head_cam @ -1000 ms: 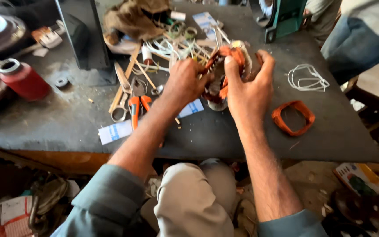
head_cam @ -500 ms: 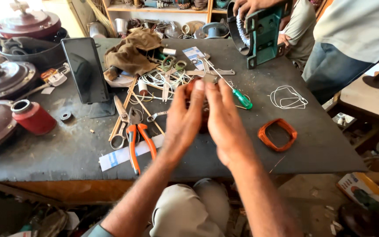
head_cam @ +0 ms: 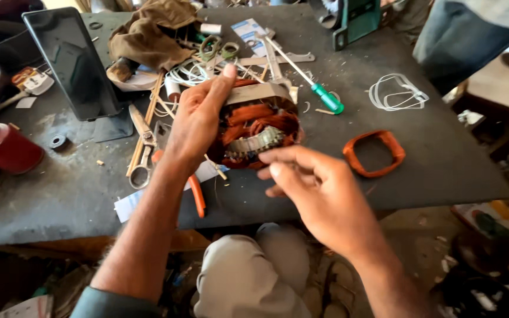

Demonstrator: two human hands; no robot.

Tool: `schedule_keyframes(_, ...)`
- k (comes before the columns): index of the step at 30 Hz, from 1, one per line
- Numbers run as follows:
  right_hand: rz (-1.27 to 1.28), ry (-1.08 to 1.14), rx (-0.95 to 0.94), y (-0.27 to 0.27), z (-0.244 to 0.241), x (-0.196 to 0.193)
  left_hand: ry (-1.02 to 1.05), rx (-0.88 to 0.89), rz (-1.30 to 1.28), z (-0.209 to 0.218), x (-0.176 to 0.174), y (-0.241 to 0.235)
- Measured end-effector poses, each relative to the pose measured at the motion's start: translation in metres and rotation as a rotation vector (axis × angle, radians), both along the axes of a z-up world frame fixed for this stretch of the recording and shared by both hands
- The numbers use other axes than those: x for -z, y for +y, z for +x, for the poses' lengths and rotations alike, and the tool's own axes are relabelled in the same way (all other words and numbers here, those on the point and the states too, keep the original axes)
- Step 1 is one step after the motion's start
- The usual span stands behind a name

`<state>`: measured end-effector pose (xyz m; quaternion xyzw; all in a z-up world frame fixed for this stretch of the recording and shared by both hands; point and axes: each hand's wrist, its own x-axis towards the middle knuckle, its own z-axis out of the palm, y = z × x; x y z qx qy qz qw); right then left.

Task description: The person winds copper wire onto a motor stator, using pliers to cut wire and a screwdriver to adjust the coil. They then handle a separate copper coil, shaping and inspecting it by hand.

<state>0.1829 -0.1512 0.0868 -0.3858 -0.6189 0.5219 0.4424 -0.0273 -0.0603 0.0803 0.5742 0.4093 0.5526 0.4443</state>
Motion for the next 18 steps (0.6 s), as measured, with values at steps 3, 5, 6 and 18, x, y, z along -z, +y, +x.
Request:
schedule_keyframes(3, 0.168, -0.215, 0.151, -0.006, -0.007, 0.025, -0.018, -0.049, -0.057, -0.003, 0.003, -0.004)
schedule_keyframes(5, 0.370, -0.306, 0.210, -0.002, -0.018, 0.037, 0.012, -0.074, -0.103, -0.004, 0.002, -0.003)
schedule_keyframes(6, 0.477, -0.324, 0.216, 0.000, -0.023, 0.040, 0.024, -0.086, -0.127, -0.004, 0.001, -0.003)
schedule_keyframes(18, 0.870, -0.573, 0.326, 0.026, -0.061, 0.054, 0.176, -0.094, -0.027, -0.011, 0.007, -0.007)
